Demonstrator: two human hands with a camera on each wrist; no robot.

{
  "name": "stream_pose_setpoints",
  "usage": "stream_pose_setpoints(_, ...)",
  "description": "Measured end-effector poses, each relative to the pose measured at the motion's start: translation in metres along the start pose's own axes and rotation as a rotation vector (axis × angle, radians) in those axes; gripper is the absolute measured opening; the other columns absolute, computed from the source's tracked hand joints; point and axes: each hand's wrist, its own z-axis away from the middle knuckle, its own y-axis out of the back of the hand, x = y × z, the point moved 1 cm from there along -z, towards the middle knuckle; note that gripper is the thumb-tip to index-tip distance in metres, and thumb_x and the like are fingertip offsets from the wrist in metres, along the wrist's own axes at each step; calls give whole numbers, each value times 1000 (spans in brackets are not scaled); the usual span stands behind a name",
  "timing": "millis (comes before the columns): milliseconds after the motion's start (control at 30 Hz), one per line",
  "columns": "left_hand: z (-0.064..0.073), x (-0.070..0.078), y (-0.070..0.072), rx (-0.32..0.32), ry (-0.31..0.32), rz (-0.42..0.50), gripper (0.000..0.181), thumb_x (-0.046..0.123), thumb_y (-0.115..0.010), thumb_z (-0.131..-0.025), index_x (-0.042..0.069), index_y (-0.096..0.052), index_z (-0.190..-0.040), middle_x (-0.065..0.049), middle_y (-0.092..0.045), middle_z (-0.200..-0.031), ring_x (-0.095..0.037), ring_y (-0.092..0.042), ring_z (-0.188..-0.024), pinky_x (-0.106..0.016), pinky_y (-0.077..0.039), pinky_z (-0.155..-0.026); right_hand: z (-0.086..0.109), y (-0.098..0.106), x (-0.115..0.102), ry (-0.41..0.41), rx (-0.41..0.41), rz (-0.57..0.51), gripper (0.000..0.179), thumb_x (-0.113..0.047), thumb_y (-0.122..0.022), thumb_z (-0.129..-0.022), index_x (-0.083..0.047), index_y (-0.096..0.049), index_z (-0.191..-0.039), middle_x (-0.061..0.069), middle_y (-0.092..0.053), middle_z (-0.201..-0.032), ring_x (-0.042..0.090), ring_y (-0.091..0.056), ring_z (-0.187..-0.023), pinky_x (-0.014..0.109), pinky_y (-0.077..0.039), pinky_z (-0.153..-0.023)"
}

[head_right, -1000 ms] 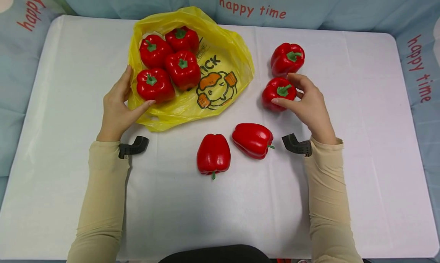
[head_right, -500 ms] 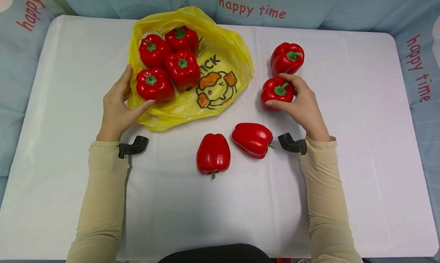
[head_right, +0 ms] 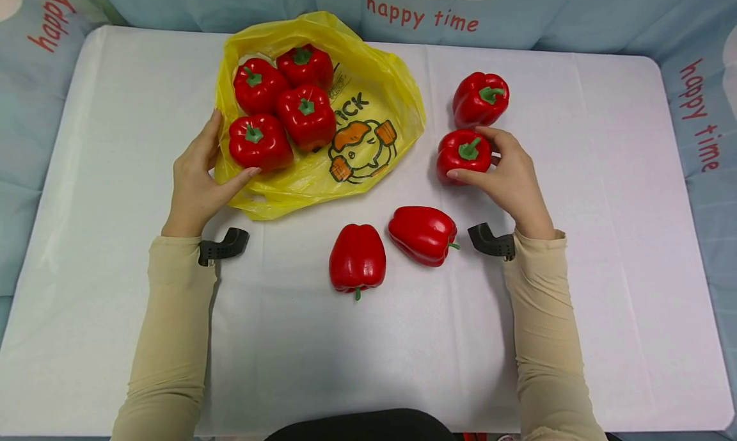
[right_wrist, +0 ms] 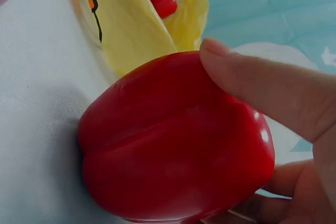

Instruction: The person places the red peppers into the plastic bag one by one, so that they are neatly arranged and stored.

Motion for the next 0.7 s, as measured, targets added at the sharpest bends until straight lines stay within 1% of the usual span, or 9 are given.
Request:
stream_pose_setpoints(167,0,-1,0,3,-8,-2,88,18,-80,-76,4,-31,-147,-8,-36,-149,-17,-33,-136,-28,-30,-109,-2,-2,0,25,-25,-10,81,-31,-77,-79,-15,-35,-146,9,-40,-143,27,-37,-128,48,-38,-104)
stream_pose_setpoints(300,0,-1,0,5,-7,-3,88,18,-80,-75,4,-31,-147,-8,-36,-149,-17,-33,-136,-27,-30,-109,-4,-6,-1,30,-15,10,83,-33,-77,-78,-16,-33,-147,9,-40,-143,28,-37,-127,52,-40,-100)
stream_pose_setpoints(433,0,-1,-1,1,-3,1,88,18,-80,-75,5,-31,-147,-7,-36,-149,-16,-33,-136,-27,-30,-109,-5,-9,0,23,4,50,86,-36,-76,-78,-14,-31,-147,11,-40,-142,31,-40,-124,54,-44,-94)
stream_pose_setpoints(567,-1,-1,-1,-1,-2,1,88,19,-81,-75,5,-31,-147,-7,-35,-149,-16,-33,-136,-27,-31,-108,-4,-9,1,6,20,81,88,-40,-76,-77,-11,-30,-147,12,-41,-141,32,-40,-120,53,-46,-91)
stream_pose_setpoints(700,0,-2,-1,0,-3,0,88,19,-80,-75,5,-31,-147,-7,-35,-149,-16,-33,-136,-27,-31,-108,-4,-8,2,-5,27,65,86,-41,-77,-76,-11,-34,-144,12,-44,-138,29,-41,-120,47,-45,-91)
